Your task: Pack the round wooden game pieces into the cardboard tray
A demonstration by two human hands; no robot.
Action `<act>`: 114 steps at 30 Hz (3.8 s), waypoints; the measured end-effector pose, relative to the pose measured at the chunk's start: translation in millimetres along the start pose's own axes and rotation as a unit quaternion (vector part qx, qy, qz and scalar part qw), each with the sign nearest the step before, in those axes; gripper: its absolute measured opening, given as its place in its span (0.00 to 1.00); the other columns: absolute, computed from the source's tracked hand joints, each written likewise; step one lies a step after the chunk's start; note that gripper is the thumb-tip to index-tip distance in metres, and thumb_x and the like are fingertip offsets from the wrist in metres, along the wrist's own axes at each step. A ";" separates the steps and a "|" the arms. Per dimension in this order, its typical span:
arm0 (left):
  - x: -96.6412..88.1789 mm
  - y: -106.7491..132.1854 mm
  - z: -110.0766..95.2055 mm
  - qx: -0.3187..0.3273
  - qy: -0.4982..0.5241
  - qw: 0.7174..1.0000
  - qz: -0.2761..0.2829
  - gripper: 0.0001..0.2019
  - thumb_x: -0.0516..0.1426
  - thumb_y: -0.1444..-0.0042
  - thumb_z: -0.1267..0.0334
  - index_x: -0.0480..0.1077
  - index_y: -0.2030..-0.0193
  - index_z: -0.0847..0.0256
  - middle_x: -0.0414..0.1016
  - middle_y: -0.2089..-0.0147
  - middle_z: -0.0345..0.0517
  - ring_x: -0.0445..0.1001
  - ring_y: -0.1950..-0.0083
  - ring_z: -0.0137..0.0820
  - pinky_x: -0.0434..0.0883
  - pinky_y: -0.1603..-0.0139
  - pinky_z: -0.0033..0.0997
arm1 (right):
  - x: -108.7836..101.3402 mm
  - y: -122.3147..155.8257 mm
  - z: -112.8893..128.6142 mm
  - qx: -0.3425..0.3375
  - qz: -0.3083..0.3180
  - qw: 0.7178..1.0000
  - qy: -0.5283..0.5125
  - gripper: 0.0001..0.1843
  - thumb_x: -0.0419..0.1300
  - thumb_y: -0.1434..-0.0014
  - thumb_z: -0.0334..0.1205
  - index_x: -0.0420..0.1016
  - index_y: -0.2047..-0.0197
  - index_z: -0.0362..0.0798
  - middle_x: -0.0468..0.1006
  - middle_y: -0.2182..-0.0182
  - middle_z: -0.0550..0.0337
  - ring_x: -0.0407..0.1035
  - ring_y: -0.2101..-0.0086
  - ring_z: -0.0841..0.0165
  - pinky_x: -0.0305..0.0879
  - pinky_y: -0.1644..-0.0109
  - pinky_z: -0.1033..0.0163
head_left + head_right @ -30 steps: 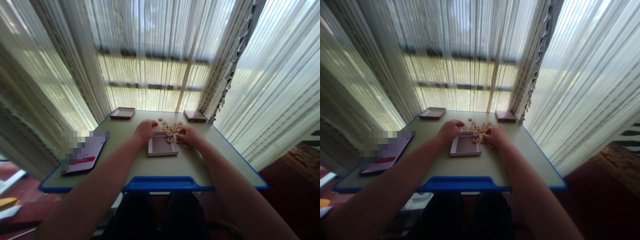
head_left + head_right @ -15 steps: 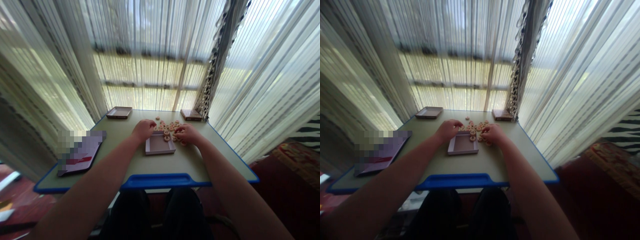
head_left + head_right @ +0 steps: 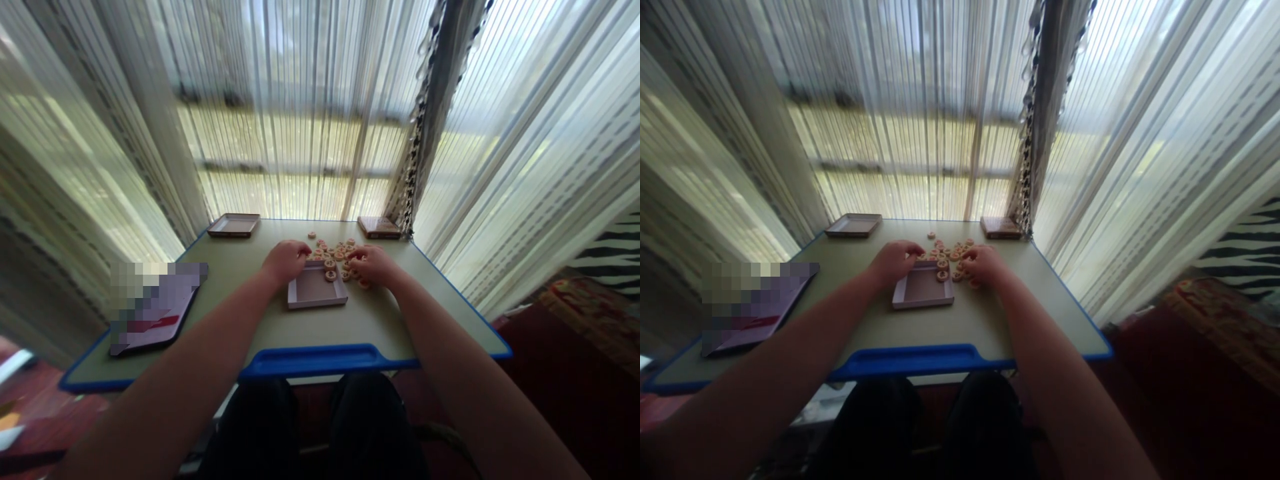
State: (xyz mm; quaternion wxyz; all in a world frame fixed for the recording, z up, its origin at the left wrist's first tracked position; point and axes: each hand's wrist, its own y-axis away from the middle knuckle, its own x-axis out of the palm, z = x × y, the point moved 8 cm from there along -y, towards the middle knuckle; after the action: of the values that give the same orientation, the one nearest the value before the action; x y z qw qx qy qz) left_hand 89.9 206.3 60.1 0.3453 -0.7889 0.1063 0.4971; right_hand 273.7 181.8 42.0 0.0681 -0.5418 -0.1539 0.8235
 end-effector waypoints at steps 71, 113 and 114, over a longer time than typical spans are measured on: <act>5.7 2.6 -20.1 0.049 -0.004 0.999 0.000 0.13 0.50 0.46 0.62 0.74 0.61 0.60 0.75 0.62 0.47 0.70 0.58 0.35 0.66 0.53 0.34 | 6.0 0.4 2.4 -0.003 0.005 0.999 0.052 0.14 0.60 0.54 0.48 0.78 0.67 0.50 0.73 0.72 0.57 0.65 0.65 0.64 0.56 0.55 0.59; 13.0 8.6 -38.1 0.114 0.066 0.987 0.089 0.09 0.56 0.53 0.58 0.75 0.72 0.60 0.73 0.72 0.41 0.68 0.68 0.28 0.63 0.66 0.25 | 8.9 14.8 52.5 -0.150 0.012 0.986 -0.073 0.10 0.61 0.53 0.43 0.75 0.68 0.47 0.72 0.71 0.61 0.63 0.69 0.72 0.57 0.64 0.67; 12.4 8.4 -38.5 0.117 0.068 0.987 0.087 0.09 0.56 0.53 0.59 0.75 0.71 0.60 0.73 0.72 0.41 0.68 0.68 0.28 0.63 0.65 0.25 | 10.3 14.9 52.6 -0.152 0.016 0.986 -0.073 0.10 0.61 0.53 0.42 0.75 0.67 0.47 0.72 0.70 0.60 0.63 0.68 0.72 0.57 0.64 0.67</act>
State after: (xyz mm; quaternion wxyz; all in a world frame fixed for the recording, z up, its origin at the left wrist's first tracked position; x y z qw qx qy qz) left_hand 119.0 177.2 56.1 0.3827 -0.7630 0.2550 0.4542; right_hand 222.3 161.2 47.4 -0.0394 -0.4871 -0.2731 0.8286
